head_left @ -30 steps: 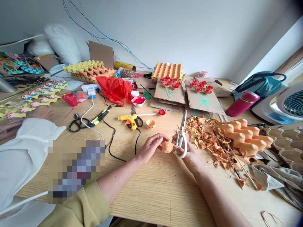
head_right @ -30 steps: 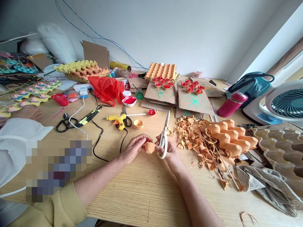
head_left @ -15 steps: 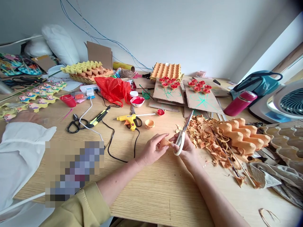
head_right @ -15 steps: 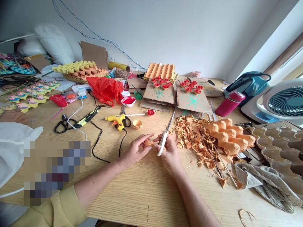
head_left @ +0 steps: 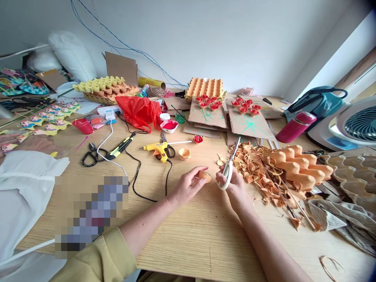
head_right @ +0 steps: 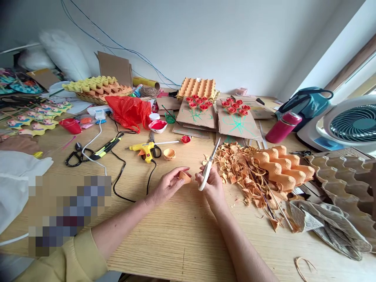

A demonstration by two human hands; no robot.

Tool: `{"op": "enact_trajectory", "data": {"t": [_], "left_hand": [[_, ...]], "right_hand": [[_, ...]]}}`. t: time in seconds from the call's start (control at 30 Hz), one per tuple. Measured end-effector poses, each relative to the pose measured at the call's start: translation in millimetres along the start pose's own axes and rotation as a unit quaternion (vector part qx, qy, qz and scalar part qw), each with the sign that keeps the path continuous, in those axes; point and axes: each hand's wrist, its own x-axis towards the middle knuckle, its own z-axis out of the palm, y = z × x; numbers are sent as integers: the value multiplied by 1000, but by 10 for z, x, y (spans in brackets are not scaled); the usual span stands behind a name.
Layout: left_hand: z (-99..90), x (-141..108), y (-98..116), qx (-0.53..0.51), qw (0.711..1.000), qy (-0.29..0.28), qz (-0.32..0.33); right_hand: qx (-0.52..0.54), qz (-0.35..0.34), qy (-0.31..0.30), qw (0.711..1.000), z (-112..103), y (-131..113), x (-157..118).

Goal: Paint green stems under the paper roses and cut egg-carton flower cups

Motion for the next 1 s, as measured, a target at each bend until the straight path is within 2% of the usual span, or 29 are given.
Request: {"op": "enact_trajectory", "data": {"t": [0.07, 0.17, 0.3, 0.4, 0.57, 0.8, 1.0], "left_hand": [[-14, 21, -17, -116, 992, -5, -42], [-35, 60, -40, -274, 958, -1, -90], [-44, 85, -64, -380, 915, 4, -133], [-27, 71, -76, -387, 910, -8, -147], [-2, 55, -76, -358, 922, -40, -144], [3, 60, -42, -291, 945, -16, -149], [15, 47, -12, -255, 957, -13, -135]], "right_hand": [[-2, -1, -2, 1000, -13, -7, 8], [-12, -17, -18, 1000, -9, -12, 7], [-28, -34, -52, 998, 30, 35, -17], [-28, -43, -69, 996, 56, 101, -41], [-51, -67, -75, 994, 63, 152, -64], [-106, -99, -52, 988, 63, 96, -77], [-95, -82, -37, 991, 103, 71, -89]]}}
